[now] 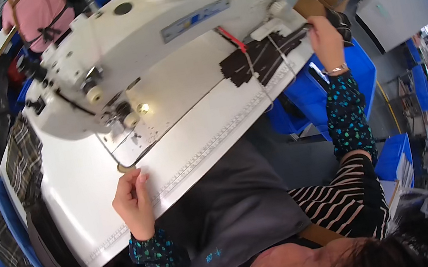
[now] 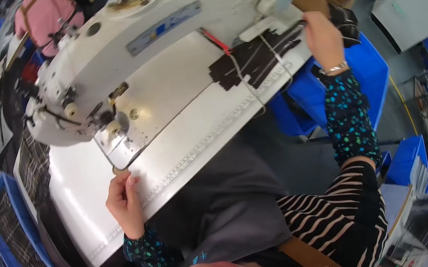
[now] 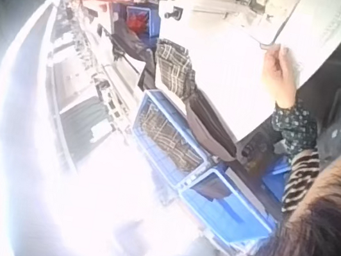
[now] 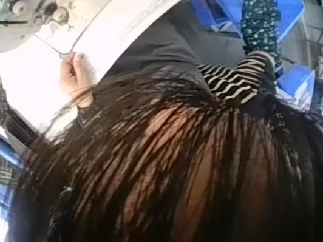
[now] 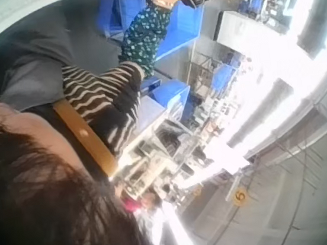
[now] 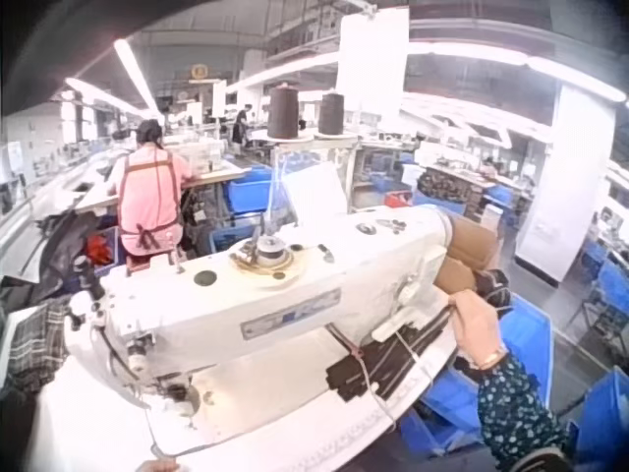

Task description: The person sews a zipper onto a black fabric piece using an industrial sewing machine. They align the zipper with the fabric edge, guide the material under the presser foot, and stitch along the zipper teeth. After completing the seam, they trim the excess thread with scissors.

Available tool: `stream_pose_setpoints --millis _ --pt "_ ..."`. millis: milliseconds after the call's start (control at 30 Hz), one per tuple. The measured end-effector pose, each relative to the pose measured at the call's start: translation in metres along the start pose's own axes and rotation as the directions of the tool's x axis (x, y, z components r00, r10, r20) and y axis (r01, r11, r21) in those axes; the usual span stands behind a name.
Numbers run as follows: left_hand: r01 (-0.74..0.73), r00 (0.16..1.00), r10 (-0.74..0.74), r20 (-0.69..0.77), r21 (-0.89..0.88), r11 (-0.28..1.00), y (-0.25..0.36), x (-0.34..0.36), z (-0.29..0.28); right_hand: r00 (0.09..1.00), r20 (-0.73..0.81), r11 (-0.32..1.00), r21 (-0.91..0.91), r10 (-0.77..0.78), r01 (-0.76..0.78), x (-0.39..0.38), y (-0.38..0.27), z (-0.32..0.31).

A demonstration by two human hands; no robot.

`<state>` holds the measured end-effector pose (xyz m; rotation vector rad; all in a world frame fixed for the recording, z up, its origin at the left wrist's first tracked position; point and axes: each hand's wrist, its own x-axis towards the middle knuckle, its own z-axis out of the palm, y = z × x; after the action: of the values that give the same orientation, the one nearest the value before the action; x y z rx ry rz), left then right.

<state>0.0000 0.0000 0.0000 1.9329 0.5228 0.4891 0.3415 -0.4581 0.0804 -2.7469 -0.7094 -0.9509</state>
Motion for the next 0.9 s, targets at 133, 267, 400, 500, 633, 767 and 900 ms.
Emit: stream_pose_setpoints --millis 133,267,400,500,633,767,900 --pt "-0.065 0.998 0.064 0.012 0.168 0.984 0.017 0.002 -0.001 0.923 -0.319 0.977 -0.071 -0.214 0.202 0.008 -0.047 -0.023" --pt "-0.460 0.888 0.398 0.231 0.462 0.758 0.032 0.011 -0.010 0.884 -0.277 0.874 0.211 -0.376 0.438 -0.016 -0.119 -0.025" --pt "-0.538 0.843 0.387 0.375 0.599 0.592 0.034 0.039 -0.008 0.728 -0.226 0.580 0.472 -0.648 0.663 -0.034 -0.196 0.004" --pt "-0.521 0.846 0.403 0.350 0.706 0.480 0.020 0.069 -0.009 0.659 -0.208 0.458 0.570 -0.723 0.682 -0.046 -0.242 0.019" --pt "-0.358 0.918 0.326 0.224 0.822 0.443 -0.003 0.118 -0.026 0.648 -0.171 0.424 0.629 -0.742 0.652 -0.050 -0.264 0.029" --pt "-0.357 0.925 0.313 0.216 0.776 0.519 -0.015 0.136 -0.037 0.671 -0.113 0.460 0.644 -0.733 0.611 -0.048 -0.267 0.034" --pt "-0.364 0.878 0.453 0.156 0.833 0.417 -0.032 0.135 -0.052 0.680 -0.138 0.462 0.635 -0.720 0.619 -0.051 -0.267 0.032"
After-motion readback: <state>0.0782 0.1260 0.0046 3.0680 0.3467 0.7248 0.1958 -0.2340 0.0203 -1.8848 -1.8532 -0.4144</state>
